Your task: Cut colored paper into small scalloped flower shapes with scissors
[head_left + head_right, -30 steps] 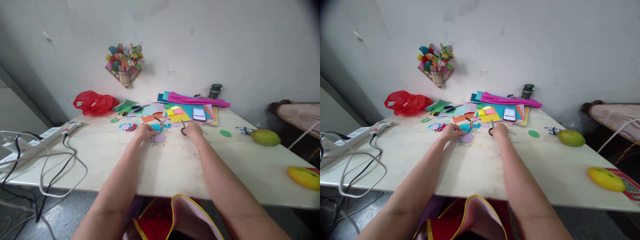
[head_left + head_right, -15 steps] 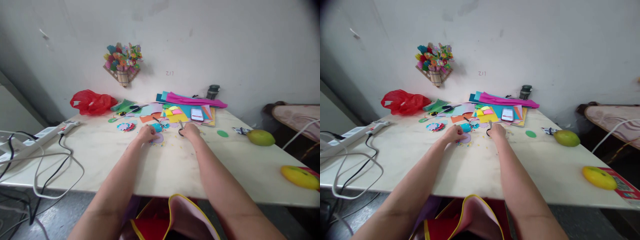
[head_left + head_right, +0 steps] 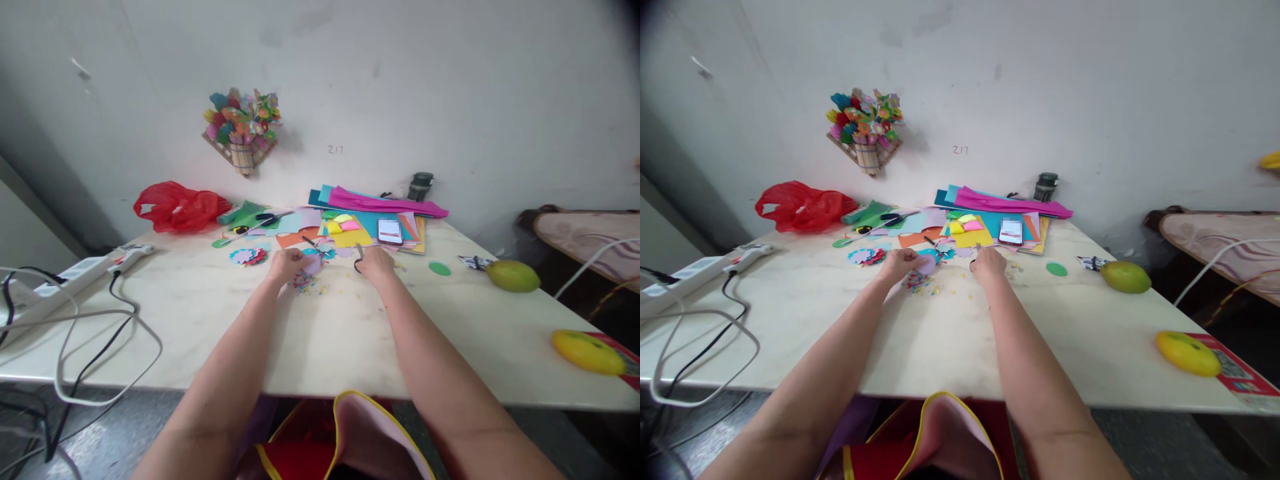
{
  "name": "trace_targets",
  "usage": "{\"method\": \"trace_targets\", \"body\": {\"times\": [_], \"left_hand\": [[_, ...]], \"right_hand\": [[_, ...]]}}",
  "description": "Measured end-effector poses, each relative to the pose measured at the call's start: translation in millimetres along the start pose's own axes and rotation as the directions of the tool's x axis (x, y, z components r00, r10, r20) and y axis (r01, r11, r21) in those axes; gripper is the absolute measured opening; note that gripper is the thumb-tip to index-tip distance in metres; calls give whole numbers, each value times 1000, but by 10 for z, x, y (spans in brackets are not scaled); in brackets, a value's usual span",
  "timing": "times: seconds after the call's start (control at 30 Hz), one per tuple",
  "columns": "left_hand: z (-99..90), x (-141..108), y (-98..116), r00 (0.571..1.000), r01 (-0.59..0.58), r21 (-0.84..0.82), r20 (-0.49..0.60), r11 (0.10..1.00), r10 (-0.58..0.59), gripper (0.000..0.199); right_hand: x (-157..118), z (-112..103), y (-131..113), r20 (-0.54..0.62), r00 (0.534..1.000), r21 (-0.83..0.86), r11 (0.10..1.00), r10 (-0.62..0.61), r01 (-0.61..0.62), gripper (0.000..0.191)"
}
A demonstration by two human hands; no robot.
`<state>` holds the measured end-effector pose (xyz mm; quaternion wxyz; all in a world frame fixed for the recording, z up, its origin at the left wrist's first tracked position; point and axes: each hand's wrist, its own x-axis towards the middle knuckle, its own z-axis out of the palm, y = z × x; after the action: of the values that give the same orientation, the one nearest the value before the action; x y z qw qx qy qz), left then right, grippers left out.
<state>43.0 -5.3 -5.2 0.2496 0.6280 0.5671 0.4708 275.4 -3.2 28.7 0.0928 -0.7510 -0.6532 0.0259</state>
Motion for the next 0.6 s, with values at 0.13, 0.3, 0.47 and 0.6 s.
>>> {"method": "trace_targets", "body": {"times": [0.13, 0.3, 0.47, 0.6], "left_hand": [[-19, 33, -41, 998, 28, 51, -66, 998, -24, 26], [-14, 10, -14, 992, 45, -91, -116, 995, -56, 27], [19, -45, 67, 988, 124, -342, -43, 931, -147, 28], [21, -49, 78, 980, 159, -489, -26, 858, -196, 32]], "right_hand": [[-16, -10, 6, 3, 1000, -41, 999, 17, -17, 41], [-50, 56, -40, -117, 966, -15, 973, -230, 230, 36], [-68, 251, -191, -89, 835, -23, 839, -543, 544, 40], [-65, 363, -330, -77, 808, 4, 810, -585, 587, 41]]}}
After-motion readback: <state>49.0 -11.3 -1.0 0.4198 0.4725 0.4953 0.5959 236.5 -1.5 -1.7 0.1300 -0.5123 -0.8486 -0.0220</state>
